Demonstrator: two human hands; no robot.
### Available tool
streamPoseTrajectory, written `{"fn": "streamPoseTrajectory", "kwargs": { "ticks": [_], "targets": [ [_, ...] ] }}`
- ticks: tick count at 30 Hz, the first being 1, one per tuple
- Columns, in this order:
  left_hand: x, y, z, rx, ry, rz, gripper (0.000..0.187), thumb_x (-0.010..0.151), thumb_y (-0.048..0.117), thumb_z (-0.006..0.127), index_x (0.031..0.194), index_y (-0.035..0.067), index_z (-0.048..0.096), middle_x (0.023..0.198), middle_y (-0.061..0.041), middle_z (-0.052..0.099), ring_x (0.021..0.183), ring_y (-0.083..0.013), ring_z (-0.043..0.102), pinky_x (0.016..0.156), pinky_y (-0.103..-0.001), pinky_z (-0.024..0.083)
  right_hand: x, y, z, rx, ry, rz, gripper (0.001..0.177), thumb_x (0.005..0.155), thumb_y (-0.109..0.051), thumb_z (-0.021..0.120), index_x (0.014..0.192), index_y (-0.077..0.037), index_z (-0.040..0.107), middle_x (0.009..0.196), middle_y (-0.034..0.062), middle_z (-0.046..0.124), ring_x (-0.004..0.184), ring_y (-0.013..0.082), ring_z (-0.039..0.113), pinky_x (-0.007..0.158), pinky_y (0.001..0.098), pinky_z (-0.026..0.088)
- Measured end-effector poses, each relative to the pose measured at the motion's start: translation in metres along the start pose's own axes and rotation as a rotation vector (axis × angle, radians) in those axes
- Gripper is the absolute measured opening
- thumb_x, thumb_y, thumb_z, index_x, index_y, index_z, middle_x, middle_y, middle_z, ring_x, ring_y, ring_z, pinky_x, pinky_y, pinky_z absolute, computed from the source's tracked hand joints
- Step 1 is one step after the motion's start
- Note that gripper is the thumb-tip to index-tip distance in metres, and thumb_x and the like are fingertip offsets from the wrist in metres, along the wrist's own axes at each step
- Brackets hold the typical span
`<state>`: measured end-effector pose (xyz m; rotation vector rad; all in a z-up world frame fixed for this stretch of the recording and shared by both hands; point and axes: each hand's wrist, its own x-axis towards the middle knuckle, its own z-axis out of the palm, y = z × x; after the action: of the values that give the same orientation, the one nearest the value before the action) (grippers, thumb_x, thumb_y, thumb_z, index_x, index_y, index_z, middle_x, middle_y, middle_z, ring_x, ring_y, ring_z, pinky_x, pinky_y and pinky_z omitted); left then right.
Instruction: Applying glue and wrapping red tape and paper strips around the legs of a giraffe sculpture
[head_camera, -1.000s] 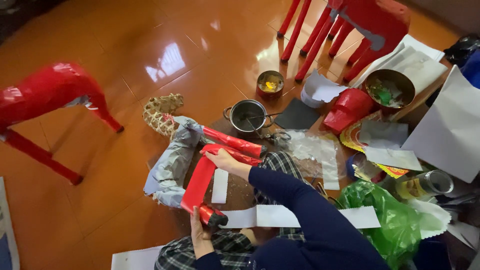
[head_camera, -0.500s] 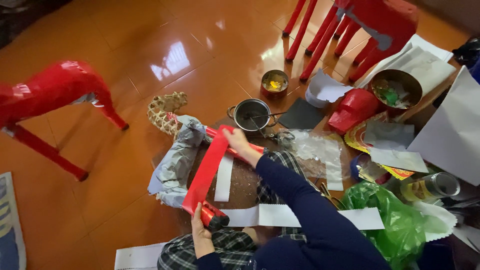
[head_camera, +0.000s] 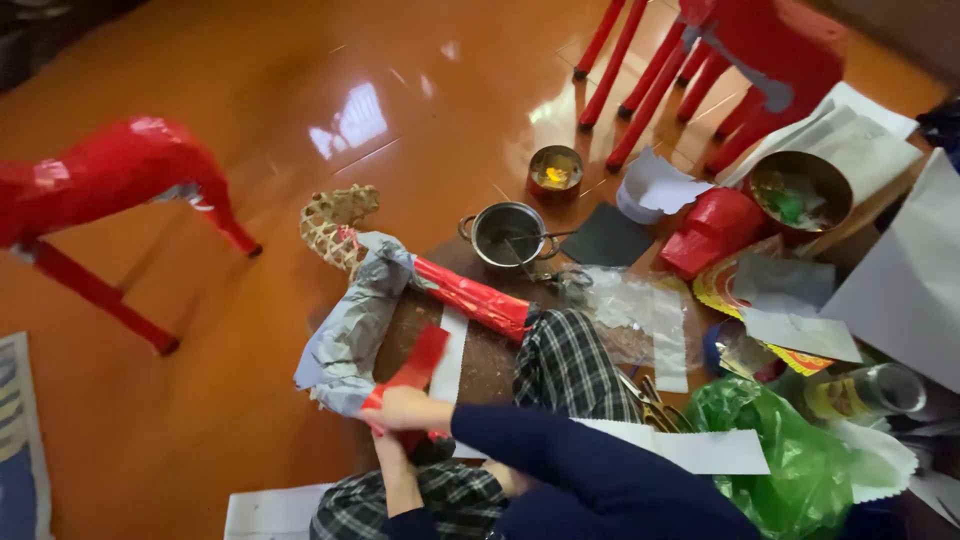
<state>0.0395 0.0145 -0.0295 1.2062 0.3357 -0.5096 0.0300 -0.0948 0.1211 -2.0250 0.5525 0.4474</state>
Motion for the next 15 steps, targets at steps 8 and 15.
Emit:
{"fn": "streamPoseTrajectory", "kwargs": {
  "ticks": [8, 15],
  "targets": [
    [-0.044, 0.032, 0.032, 0.107, 0.068, 0.052, 0.086, 0.081, 0.019, 0.062, 0.154, 0.021, 0.017, 0.149, -0.016, 0.041, 0.124, -0.0278, 0.051, 0.103, -0.041, 0.043, 0.044, 0.025, 0.005, 0.742, -0.396, 0.185, 0.031, 0.079, -0.046, 0.071, 0.082, -0.017, 0.06, 0.073, -0.0011, 0.063, 0.058, 0.0113, 0.056, 0.053, 0.0257, 0.043],
    [-0.049, 0.035, 0.003, 0.21, 0.165, 0.163, 0.093, 0.085, 0.022, 0.058, 0.155, 0.018, -0.003, 0.157, -0.019, 0.021, 0.131, -0.0331, 0.039, 0.104, -0.046, 0.036, 0.054, 0.049, 0.026, 1.15, -0.553, 0.269, 0.017, 0.083, -0.03, 0.074, 0.088, -0.016, 0.066, 0.069, 0.0009, 0.07, 0.05, 0.015, 0.064, 0.047, 0.0269, 0.054]
  ]
}}
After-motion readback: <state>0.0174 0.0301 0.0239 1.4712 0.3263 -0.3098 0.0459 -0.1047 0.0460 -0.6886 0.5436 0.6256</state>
